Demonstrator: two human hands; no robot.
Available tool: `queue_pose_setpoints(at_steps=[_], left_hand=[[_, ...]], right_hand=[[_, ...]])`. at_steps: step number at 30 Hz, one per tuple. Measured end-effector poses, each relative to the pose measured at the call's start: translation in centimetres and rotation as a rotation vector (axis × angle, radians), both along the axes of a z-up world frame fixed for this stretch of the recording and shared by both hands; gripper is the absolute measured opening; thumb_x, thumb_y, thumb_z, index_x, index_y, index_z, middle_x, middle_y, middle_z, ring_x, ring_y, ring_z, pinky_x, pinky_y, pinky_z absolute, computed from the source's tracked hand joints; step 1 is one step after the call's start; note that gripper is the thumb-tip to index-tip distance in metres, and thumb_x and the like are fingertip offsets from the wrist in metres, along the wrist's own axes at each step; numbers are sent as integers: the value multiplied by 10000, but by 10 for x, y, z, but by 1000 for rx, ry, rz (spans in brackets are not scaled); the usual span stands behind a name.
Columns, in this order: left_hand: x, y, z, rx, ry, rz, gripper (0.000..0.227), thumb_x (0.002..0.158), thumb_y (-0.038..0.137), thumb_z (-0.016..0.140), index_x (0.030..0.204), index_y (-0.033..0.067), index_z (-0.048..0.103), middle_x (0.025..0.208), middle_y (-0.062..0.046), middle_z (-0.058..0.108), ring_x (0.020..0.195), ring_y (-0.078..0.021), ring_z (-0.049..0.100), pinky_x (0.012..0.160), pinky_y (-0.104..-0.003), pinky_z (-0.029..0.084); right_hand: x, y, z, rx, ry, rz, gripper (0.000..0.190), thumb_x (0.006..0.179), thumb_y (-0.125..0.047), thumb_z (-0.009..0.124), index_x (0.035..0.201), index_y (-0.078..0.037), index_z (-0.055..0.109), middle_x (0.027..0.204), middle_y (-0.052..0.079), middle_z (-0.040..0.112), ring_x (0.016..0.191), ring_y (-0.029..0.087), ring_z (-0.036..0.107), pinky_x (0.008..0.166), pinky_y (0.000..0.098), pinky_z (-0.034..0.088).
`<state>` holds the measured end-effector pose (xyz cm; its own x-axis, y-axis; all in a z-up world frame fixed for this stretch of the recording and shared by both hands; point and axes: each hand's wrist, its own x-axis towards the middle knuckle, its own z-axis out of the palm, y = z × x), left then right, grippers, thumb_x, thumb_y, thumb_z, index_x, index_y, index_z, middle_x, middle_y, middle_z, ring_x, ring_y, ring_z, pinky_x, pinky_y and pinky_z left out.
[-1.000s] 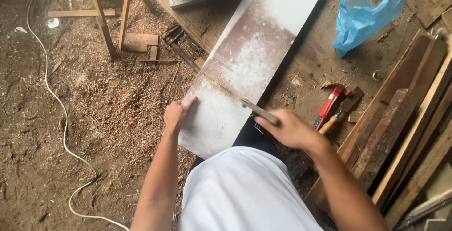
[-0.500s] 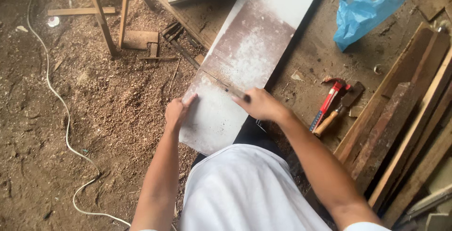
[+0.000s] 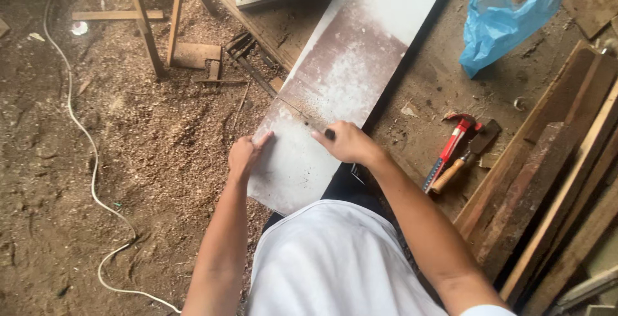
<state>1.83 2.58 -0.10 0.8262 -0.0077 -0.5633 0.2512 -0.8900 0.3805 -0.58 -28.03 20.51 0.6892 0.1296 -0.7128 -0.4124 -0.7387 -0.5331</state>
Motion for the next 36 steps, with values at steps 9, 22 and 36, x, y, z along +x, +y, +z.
queue_pose_setpoints(at_steps=[9, 22, 36], left_hand=[[4, 1, 2, -29, -2, 24, 810, 777, 863, 536, 756, 71, 707, 552, -50, 593, 471, -158, 557, 434, -333, 412], [10, 1, 7, -20, 72, 40, 847, 774, 883, 507, 877, 73, 731, 602, -72, 622, 504, -181, 571, 436, -371, 418], [2, -20, 12, 91, 56, -53, 923, 749, 938, 503, 762, 39, 711, 681, -126, 669, 652, -245, 675, 585, -395, 537]], right_hand=[[-106, -74, 83, 57, -156, -36, 491, 988, -404, 602, 646, -53, 563, 530, 44, 455, 496, 156, 415, 501, 391, 424], [-3, 16, -25, 23, -350, -50, 480, 955, -472, 652, 833, -12, 716, 676, 227, 666, 670, 370, 687, 617, 448, 534], [-53, -19, 15, -18, -306, -280, 428, 914, -416, 663, 1054, -13, 700, 891, 237, 731, 836, 372, 731, 730, 449, 554]])
